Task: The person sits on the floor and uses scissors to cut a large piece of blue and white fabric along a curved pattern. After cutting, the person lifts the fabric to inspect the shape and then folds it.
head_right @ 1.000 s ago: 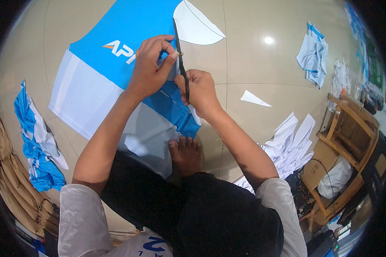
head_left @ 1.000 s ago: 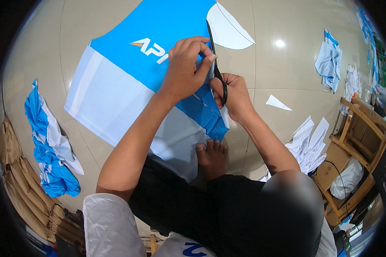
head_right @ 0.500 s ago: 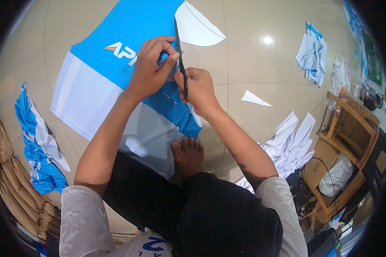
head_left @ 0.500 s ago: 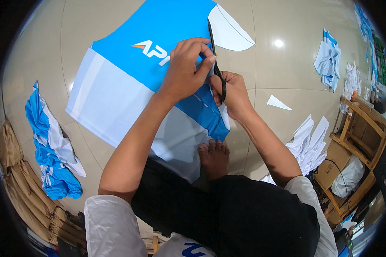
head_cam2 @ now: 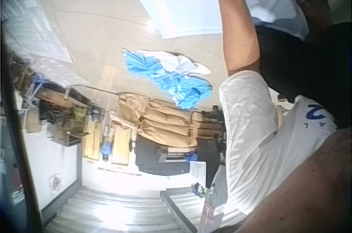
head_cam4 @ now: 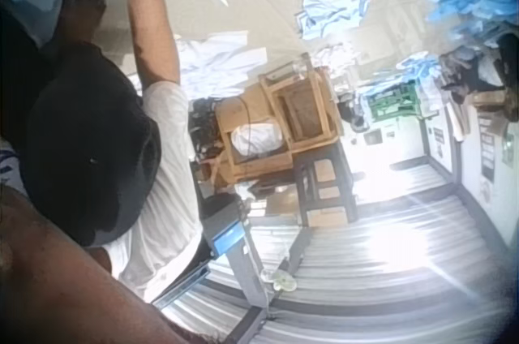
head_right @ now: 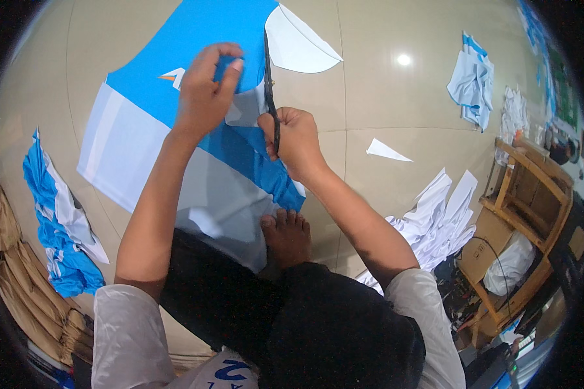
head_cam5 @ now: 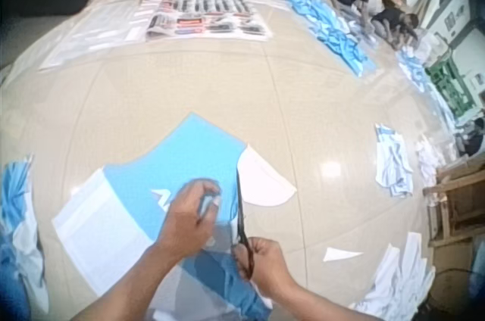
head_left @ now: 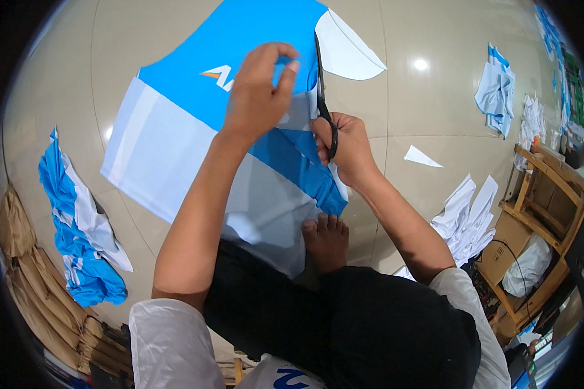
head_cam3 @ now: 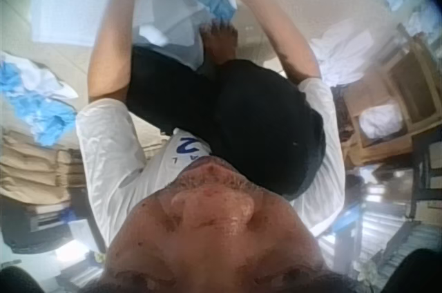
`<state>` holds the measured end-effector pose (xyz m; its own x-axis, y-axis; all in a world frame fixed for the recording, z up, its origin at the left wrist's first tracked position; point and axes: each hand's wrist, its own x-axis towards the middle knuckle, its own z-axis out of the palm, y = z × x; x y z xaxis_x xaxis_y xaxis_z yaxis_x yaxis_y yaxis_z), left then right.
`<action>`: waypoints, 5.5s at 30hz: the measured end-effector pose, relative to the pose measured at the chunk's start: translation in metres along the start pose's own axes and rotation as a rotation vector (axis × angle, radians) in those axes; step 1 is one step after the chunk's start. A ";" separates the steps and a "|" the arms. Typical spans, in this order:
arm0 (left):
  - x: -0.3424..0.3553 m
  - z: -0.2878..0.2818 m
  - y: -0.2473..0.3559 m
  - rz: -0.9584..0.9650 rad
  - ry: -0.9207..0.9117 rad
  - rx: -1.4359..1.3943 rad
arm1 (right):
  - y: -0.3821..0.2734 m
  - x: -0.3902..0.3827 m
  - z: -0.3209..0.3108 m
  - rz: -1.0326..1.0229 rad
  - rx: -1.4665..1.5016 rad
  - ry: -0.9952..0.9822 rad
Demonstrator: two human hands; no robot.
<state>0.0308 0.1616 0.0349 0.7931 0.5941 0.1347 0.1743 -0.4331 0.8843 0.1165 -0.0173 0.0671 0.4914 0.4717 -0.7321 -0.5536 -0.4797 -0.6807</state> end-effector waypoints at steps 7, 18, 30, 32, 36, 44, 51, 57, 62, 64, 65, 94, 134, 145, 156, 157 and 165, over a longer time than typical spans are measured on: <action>0.014 -0.026 -0.052 0.113 0.258 0.587 | -0.004 0.000 0.005 0.021 0.024 0.035; 0.012 -0.025 -0.069 0.003 0.193 0.627 | -0.006 0.003 0.010 0.027 0.046 0.046; 0.011 -0.025 -0.070 -0.010 0.199 0.600 | -0.006 0.003 0.015 0.026 0.059 0.045; 0.011 -0.026 -0.069 -0.011 0.198 0.599 | -0.005 0.003 0.016 0.024 0.066 0.046; 0.010 -0.023 -0.068 -0.012 0.196 0.611 | -0.001 0.003 0.019 0.020 0.081 0.059; 0.009 -0.025 -0.066 -0.005 0.185 0.600 | 0.003 0.005 0.021 0.003 0.077 0.037; 0.008 -0.024 -0.062 -0.019 0.170 0.591 | -0.003 0.003 0.027 0.016 0.145 0.052; 0.008 -0.026 -0.056 -0.044 0.155 0.567 | -0.006 0.005 0.031 0.019 0.152 0.059; 0.008 -0.026 -0.055 -0.058 0.144 0.559 | -0.006 0.006 0.033 0.011 0.166 0.056; 0.008 -0.026 -0.055 -0.060 0.143 0.561 | -0.006 0.006 0.034 0.005 0.168 0.052; 0.008 -0.026 -0.055 -0.060 0.144 0.561 | -0.006 0.007 0.035 0.005 0.170 0.054; 0.004 -0.026 -0.047 -0.097 0.110 0.541 | -0.008 0.008 0.058 0.001 0.266 0.113; 0.000 -0.024 -0.046 -0.076 0.128 0.495 | -0.014 0.018 0.078 0.031 0.303 0.123; 0.001 -0.024 -0.043 -0.099 0.121 0.500 | -0.019 0.021 0.090 0.009 0.382 0.159; 0.002 -0.026 -0.038 -0.113 0.101 0.496 | -0.024 0.025 0.097 -0.001 0.423 0.159; 0.002 -0.026 -0.039 -0.123 0.098 0.500 | -0.024 0.025 0.097 -0.001 0.429 0.155; 0.001 -0.025 -0.040 -0.149 0.089 0.507 | -0.022 0.027 0.100 0.013 0.404 0.164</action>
<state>0.0099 0.1964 0.0110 0.6896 0.7197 0.0811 0.5587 -0.5999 0.5727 0.0743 0.0796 0.0649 0.5644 0.3284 -0.7574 -0.7633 -0.1416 -0.6303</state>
